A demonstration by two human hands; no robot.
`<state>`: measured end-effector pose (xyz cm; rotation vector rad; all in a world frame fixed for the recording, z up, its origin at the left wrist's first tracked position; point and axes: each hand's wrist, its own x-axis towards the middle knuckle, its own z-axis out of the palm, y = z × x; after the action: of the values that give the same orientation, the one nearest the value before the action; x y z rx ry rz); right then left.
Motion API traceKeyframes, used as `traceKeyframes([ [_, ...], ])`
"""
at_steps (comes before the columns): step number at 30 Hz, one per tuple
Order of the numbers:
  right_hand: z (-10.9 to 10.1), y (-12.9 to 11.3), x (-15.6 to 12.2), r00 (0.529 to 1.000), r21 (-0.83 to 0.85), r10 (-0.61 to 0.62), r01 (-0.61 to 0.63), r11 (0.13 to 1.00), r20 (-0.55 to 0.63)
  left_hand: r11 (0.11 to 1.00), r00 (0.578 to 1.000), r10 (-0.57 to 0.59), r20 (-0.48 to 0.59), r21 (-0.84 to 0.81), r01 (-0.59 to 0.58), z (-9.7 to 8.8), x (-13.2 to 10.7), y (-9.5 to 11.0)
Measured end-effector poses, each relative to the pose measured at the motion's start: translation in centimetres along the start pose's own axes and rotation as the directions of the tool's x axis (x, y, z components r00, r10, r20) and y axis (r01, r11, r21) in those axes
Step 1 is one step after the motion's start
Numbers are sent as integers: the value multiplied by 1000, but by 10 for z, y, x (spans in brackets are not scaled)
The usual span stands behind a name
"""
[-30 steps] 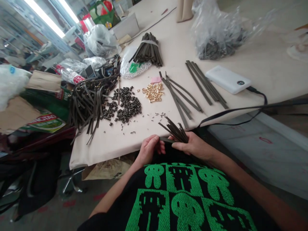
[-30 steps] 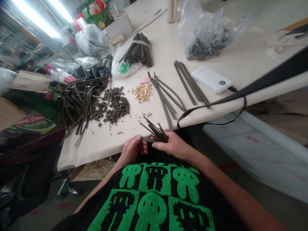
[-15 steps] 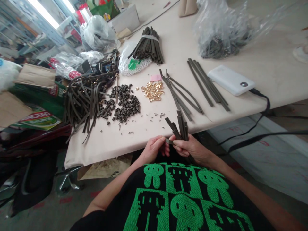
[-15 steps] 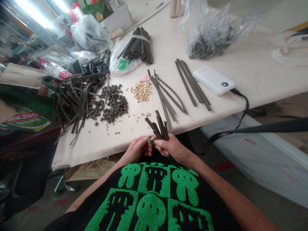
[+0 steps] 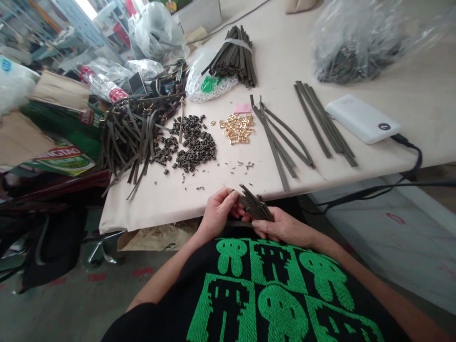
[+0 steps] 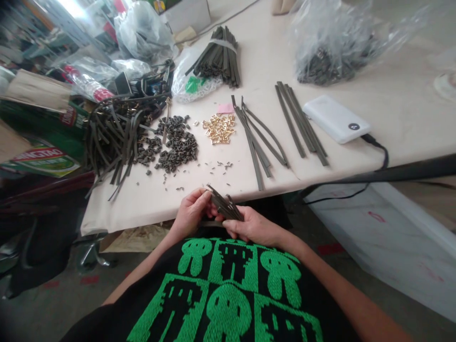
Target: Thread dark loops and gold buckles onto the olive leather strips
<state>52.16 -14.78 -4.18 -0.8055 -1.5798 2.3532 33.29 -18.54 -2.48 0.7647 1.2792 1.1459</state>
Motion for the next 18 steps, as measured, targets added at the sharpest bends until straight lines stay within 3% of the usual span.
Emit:
traceKeyframes([
  [5, 2, 2, -9, 998, 57, -52, 55, 997, -41, 982, 994, -98, -43, -167, 89, 0, -5, -10],
  [9, 6, 2, -14, 991, 95, -88, 98, 991, -103, 958, 985, -173, 0, -233, 168, 1, -7, -13],
  [18, 4, 22, -14, 968, 196, -194, 223, 955, -159, 954, 985, -155, 79, -246, 170, 4, -5, -17],
])
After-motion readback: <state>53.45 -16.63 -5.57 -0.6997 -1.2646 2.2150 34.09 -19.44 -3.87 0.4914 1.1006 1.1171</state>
